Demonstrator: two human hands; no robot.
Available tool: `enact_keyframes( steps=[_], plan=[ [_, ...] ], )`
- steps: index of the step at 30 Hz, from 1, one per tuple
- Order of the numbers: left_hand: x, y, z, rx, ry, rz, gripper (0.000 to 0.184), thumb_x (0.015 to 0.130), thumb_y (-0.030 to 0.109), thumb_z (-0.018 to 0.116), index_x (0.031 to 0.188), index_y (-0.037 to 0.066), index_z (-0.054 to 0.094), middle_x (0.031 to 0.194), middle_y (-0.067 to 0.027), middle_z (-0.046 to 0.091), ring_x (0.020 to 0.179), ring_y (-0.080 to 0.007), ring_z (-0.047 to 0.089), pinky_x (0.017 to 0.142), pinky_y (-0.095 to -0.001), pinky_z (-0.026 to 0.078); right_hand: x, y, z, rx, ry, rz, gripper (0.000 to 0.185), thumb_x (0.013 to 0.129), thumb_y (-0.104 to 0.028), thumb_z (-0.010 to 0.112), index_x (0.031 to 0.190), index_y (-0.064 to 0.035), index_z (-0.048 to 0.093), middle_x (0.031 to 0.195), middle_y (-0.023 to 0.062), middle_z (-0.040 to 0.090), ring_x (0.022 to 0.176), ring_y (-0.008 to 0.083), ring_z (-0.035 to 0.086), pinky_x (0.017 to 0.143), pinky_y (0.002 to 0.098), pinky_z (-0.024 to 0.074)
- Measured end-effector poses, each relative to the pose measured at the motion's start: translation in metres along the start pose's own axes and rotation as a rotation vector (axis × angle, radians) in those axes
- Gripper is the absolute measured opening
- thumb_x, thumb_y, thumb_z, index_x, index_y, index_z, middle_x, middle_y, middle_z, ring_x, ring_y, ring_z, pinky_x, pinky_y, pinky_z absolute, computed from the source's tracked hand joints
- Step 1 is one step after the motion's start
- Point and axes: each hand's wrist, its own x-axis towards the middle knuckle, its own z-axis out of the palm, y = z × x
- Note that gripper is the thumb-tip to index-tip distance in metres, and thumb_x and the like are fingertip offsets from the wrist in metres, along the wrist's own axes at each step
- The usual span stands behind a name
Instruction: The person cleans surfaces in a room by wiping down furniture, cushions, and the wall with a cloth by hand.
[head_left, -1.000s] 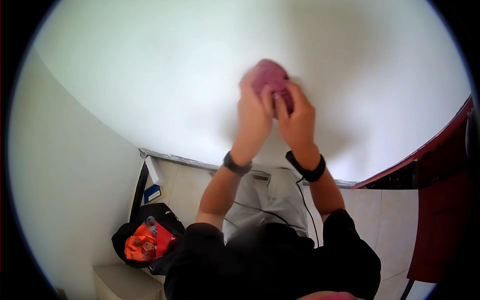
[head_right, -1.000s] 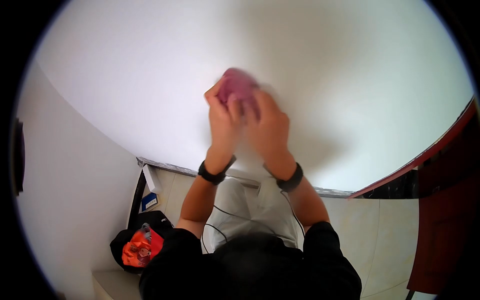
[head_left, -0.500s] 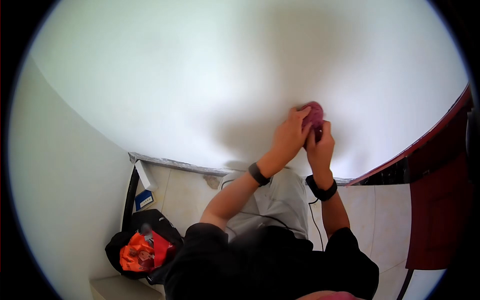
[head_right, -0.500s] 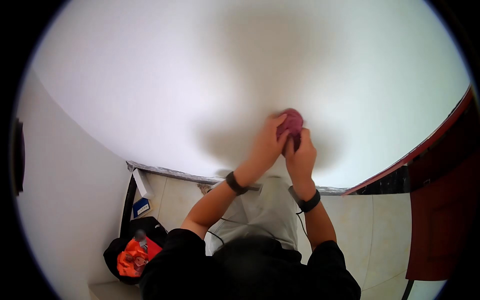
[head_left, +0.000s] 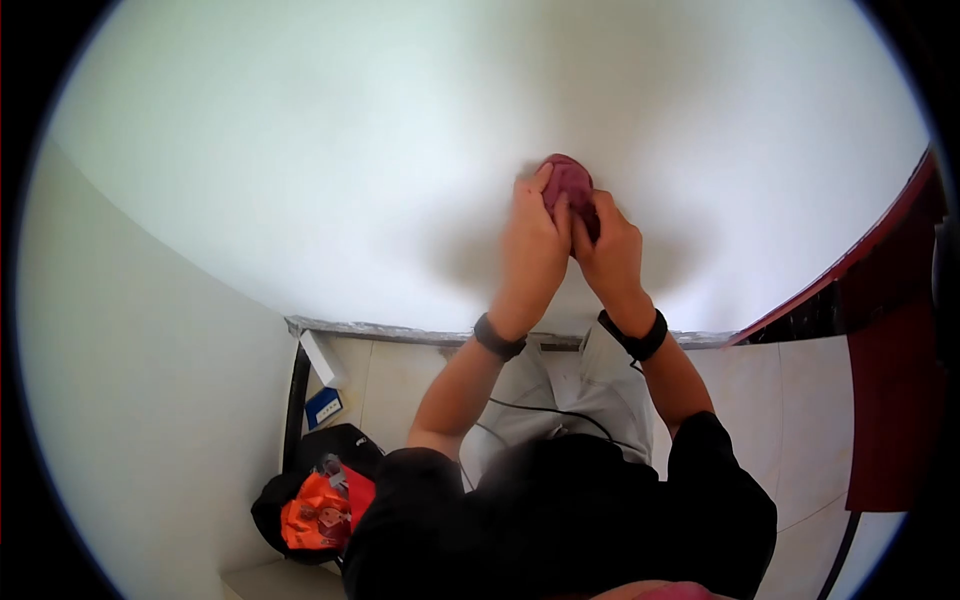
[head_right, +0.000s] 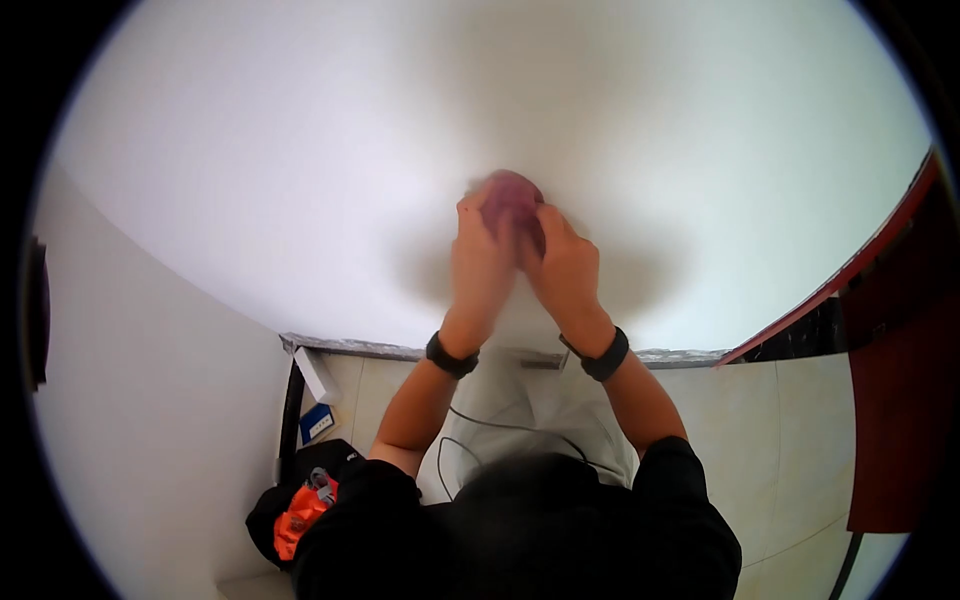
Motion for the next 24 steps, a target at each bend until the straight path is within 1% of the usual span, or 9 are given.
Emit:
enact_keyframes(
  steps=[4, 5, 8, 11, 15, 17, 18, 21, 24],
  plan=[
    [0.001, 0.008, 0.028, -0.041, -0.086, 0.043, 0.034, 0.095, 0.016, 0.059, 0.126, 0.003, 0.05, 0.117, -0.0174, 0.056, 0.099, -0.0379, 0.06, 0.078, -0.0445, 0.051, 0.006, 0.013, -0.03, -0.057, 0.057, 0.014, 0.021, 0.085, -0.008, 0.067, 0.103, -0.0071, 0.058, 0.083, 0.014, 0.067, 0.067, 0.0334, 0.066, 0.055, 0.0391, 0.0518],
    [0.004, 0.01, 0.032, 0.033, -0.035, 0.177, 0.035, 0.095, 0.016, 0.06, 0.126, 0.004, 0.049, 0.114, -0.0166, 0.058, 0.096, -0.0384, 0.062, 0.075, -0.045, 0.051, 0.011, 0.012, -0.038, -0.052, 0.062, -0.004, 0.02, 0.084, -0.006, 0.067, 0.102, -0.0077, 0.058, 0.081, 0.0128, 0.067, 0.063, 0.0315, 0.065, 0.055, 0.0385, 0.0513],
    [0.028, 0.028, 0.025, 0.115, 0.03, 0.374, 0.036, 0.093, 0.017, 0.062, 0.125, 0.004, 0.049, 0.11, -0.015, 0.06, 0.089, -0.0375, 0.063, 0.069, -0.0446, 0.052, 0.041, 0.009, -0.058, -0.116, 0.01, -0.102, 0.017, 0.085, -0.006, 0.066, 0.1, -0.0071, 0.057, 0.076, 0.0111, 0.067, 0.059, 0.0295, 0.064, 0.053, 0.0376, 0.0502],
    [0.058, 0.06, 0.012, 0.058, 0.083, 0.421, 0.034, 0.093, 0.017, 0.064, 0.122, 0.005, 0.051, 0.107, -0.0137, 0.061, 0.082, -0.0365, 0.064, 0.064, -0.0437, 0.052, 0.078, -0.017, -0.066, -0.064, 0.045, -0.093, 0.014, 0.087, -0.005, 0.063, 0.099, -0.0063, 0.057, 0.064, 0.0088, 0.064, 0.055, 0.0277, 0.064, 0.052, 0.0357, 0.049],
    [0.075, 0.078, 0.002, -0.069, 0.049, 0.362, 0.034, 0.092, 0.019, 0.065, 0.121, 0.004, 0.052, 0.106, -0.0158, 0.062, 0.084, -0.0366, 0.066, 0.065, -0.0435, 0.052, 0.095, -0.029, -0.062, 0.082, 0.069, -0.015, 0.014, 0.089, -0.004, 0.062, 0.101, -0.005, 0.056, 0.071, 0.0114, 0.065, 0.057, 0.0272, 0.063, 0.053, 0.0346, 0.049],
    [0.062, 0.059, 0.005, -0.051, -0.013, 0.283, 0.037, 0.092, 0.021, 0.066, 0.121, 0.004, 0.052, 0.104, -0.0172, 0.063, 0.083, -0.037, 0.066, 0.065, -0.0441, 0.052, 0.075, -0.01, -0.049, 0.094, 0.121, -0.023, 0.014, 0.089, -0.003, 0.062, 0.102, -0.0049, 0.056, 0.074, 0.012, 0.065, 0.059, 0.0271, 0.064, 0.054, 0.0348, 0.0489],
    [0.05, 0.043, 0.008, -0.04, -0.051, 0.237, 0.038, 0.092, 0.021, 0.067, 0.121, 0.003, 0.052, 0.104, -0.0179, 0.064, 0.083, -0.0372, 0.066, 0.066, -0.0444, 0.052, 0.06, 0.002, -0.045, 0.089, 0.067, 0.025, 0.013, 0.09, -0.003, 0.062, 0.102, -0.0049, 0.057, 0.075, 0.0125, 0.065, 0.061, 0.0272, 0.064, 0.055, 0.0358, 0.0489],
    [0.009, -0.008, 0.026, 0.076, -0.038, 0.334, 0.04, 0.094, 0.021, 0.065, 0.125, 0.002, 0.047, 0.088, -0.0163, 0.067, 0.07, -0.0273, 0.068, 0.066, -0.038, 0.054, 0.005, 0.045, -0.033, 0.103, -0.022, 0.093, 0.013, 0.091, -0.003, 0.062, 0.102, -0.0044, 0.056, 0.074, 0.0122, 0.065, 0.058, 0.0244, 0.065, 0.054, 0.0335, 0.0495],
    [-0.032, -0.051, 0.046, -0.017, -0.268, 0.036, 0.045, 0.093, 0.02, 0.066, 0.129, 0.001, 0.047, 0.089, -0.0159, 0.065, 0.068, -0.0271, 0.066, 0.066, -0.0383, 0.054, -0.042, 0.071, -0.025, 0.169, -0.091, 0.231, 0.012, 0.091, -0.003, 0.062, 0.101, -0.0037, 0.056, 0.073, 0.0118, 0.066, 0.057, 0.0216, 0.065, 0.052, 0.0313, 0.05]
  ],
)
